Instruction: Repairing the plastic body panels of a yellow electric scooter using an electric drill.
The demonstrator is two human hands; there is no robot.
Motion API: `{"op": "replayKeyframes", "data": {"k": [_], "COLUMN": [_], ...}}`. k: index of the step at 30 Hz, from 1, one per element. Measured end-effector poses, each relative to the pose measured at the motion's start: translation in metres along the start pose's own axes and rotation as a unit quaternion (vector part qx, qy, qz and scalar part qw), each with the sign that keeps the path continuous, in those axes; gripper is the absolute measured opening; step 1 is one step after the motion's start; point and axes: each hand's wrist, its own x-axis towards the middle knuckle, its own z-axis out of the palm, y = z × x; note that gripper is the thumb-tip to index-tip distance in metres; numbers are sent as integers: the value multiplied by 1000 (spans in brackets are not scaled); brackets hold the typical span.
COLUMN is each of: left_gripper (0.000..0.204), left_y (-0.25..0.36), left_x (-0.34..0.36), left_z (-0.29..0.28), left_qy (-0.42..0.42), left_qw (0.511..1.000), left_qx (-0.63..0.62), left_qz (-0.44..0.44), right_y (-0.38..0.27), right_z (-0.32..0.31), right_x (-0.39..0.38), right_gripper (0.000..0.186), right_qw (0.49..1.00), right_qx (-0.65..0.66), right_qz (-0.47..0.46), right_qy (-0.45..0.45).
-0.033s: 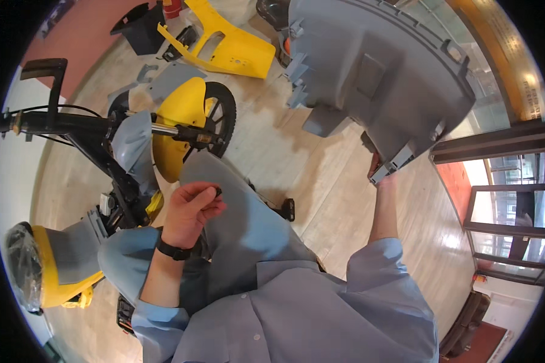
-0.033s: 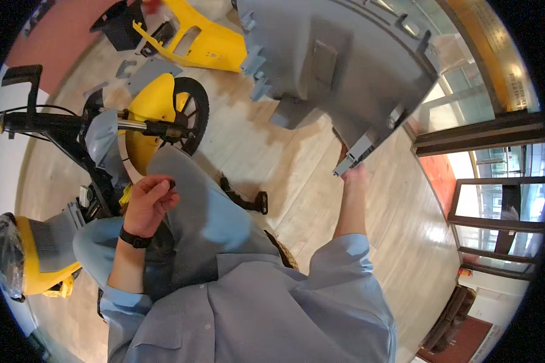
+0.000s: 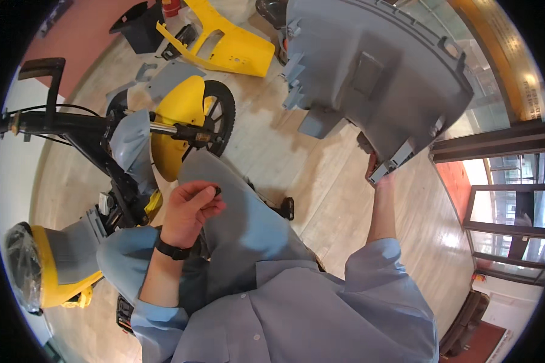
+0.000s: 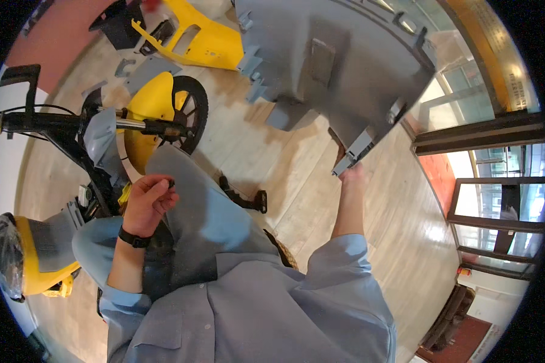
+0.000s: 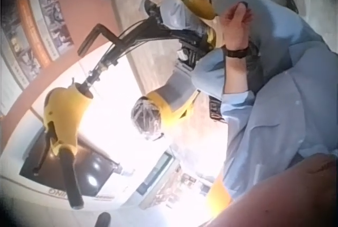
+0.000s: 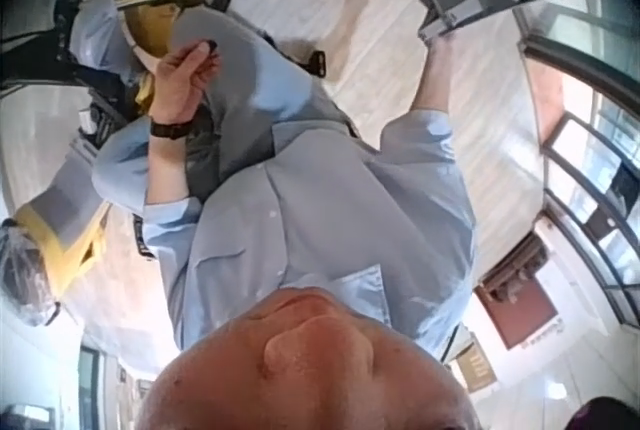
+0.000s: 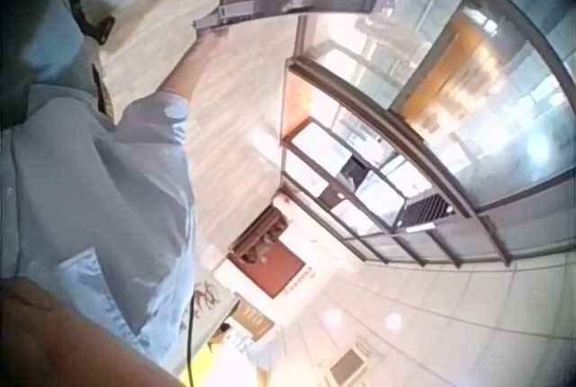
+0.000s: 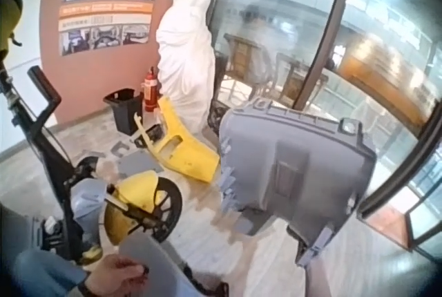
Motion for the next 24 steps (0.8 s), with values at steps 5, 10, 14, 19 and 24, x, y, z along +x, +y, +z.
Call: {"op": "replayKeyframes", "data": {"k": [5, 10, 14, 19, 24], "left_gripper": [19, 20, 20, 20, 18], "left_y": [0, -1, 0, 2, 1], "left_x": [3, 3, 2, 1, 1], "left_z": [4, 5, 3, 2, 8], "left_qy": [-2, 7, 0, 1, -4], "left_qw": [1000, 1000, 1000, 1000, 998], "left_qx": [10, 25, 22, 21, 54], "left_qz": [-5, -12, -7, 4, 20], "right_y": [15, 30, 45, 57, 48], "right_z": [-21, -62, -72, -69, -53], "right_x": [-3, 11, 13, 15, 22], "right_gripper": [43, 41, 36, 35, 25], "right_qw": [995, 991, 982, 981, 997], "right_qx": [-49, -28, 24, 24, -53], "right_qz": [85, 128, 176, 180, 19], "right_qy": [17, 17, 61, 67, 53]}}
